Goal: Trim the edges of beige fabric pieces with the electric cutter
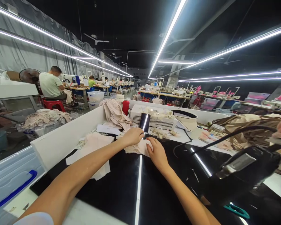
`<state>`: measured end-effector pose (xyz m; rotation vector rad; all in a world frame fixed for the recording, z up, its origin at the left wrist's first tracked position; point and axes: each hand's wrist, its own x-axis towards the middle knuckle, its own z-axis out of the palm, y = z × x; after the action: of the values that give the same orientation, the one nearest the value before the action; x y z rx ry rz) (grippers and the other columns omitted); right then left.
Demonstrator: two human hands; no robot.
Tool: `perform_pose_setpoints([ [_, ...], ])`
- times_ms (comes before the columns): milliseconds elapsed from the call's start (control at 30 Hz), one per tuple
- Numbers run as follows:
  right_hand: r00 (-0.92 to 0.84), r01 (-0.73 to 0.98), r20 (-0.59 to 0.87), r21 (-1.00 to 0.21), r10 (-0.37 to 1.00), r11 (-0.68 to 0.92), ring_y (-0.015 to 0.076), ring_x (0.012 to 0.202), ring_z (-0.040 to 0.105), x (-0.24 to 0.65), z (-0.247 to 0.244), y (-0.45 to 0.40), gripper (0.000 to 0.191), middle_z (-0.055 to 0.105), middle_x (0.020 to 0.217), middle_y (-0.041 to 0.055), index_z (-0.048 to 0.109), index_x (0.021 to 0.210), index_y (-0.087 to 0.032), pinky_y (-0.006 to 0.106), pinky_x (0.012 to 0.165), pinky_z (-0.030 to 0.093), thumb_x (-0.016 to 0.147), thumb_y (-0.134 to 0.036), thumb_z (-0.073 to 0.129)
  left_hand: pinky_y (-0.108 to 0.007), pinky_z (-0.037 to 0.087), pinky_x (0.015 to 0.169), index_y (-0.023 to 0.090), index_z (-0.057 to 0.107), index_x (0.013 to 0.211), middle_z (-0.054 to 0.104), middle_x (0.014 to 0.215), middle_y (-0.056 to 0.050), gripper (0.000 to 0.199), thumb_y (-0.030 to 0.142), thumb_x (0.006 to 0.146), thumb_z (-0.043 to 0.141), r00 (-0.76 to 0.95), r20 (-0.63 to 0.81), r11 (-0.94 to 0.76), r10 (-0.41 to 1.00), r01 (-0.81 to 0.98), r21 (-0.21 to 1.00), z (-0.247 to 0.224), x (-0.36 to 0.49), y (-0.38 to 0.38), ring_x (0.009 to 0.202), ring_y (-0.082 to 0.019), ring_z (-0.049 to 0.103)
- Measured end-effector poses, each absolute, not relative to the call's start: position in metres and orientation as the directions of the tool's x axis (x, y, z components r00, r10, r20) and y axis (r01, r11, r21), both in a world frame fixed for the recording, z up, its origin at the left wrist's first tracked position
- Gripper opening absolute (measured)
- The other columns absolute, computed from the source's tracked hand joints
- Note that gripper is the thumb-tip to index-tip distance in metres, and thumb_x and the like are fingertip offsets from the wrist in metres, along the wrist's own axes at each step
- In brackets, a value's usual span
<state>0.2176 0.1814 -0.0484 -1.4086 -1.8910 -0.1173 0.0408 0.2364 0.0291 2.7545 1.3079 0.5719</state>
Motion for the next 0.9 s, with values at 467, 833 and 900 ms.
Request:
perform_pose_setpoints([
  [467,-0.188,0.949,0.436,-0.149,0.88,0.277,0.0303,0.136,0.058,0.215,-0.065,0.18,0.04,0.059,0.149,0.0123,0.06,0.142,-0.022,0.057,0.115,0.047,0.105,-0.037,0.062,-0.062,0.041,0.118,0.02,0.05,0.151,0.049,0.153,-0.014,0.051,0.042,0.106,0.062,0.403,0.132,-0.424,0.906,0.866,0.263,-0.022,0.013,0.239,0.141,-0.035,0.049],
  [833,-0.171,0.924,0.43,-0.242,0.886,0.295,0.0346,0.15,0.047,0.207,-0.048,0.163,0.045,0.052,0.157,0.0188,0.055,0.149,-0.017,0.057,0.12,0.043,0.107,-0.033,0.056,-0.063,0.035,0.121,0.02,0.047,0.154,0.046,0.157,-0.015,0.055,0.044,0.107,0.059,0.366,0.164,-0.4,0.916,0.856,0.326,-0.032,0.012,0.242,0.146,-0.035,0.044],
  [900,-0.195,0.903,0.436,-0.269,0.879,0.334,0.035,0.153,0.042,0.199,-0.042,0.148,0.049,0.048,0.161,0.0197,0.052,0.153,-0.016,0.055,0.123,0.041,0.108,-0.034,0.053,-0.061,0.033,0.123,0.019,0.043,0.157,0.042,0.161,-0.018,0.058,0.046,0.108,0.056,0.353,0.159,-0.387,0.922,0.857,0.34,-0.031,0.012,0.243,0.151,-0.037,0.039],
])
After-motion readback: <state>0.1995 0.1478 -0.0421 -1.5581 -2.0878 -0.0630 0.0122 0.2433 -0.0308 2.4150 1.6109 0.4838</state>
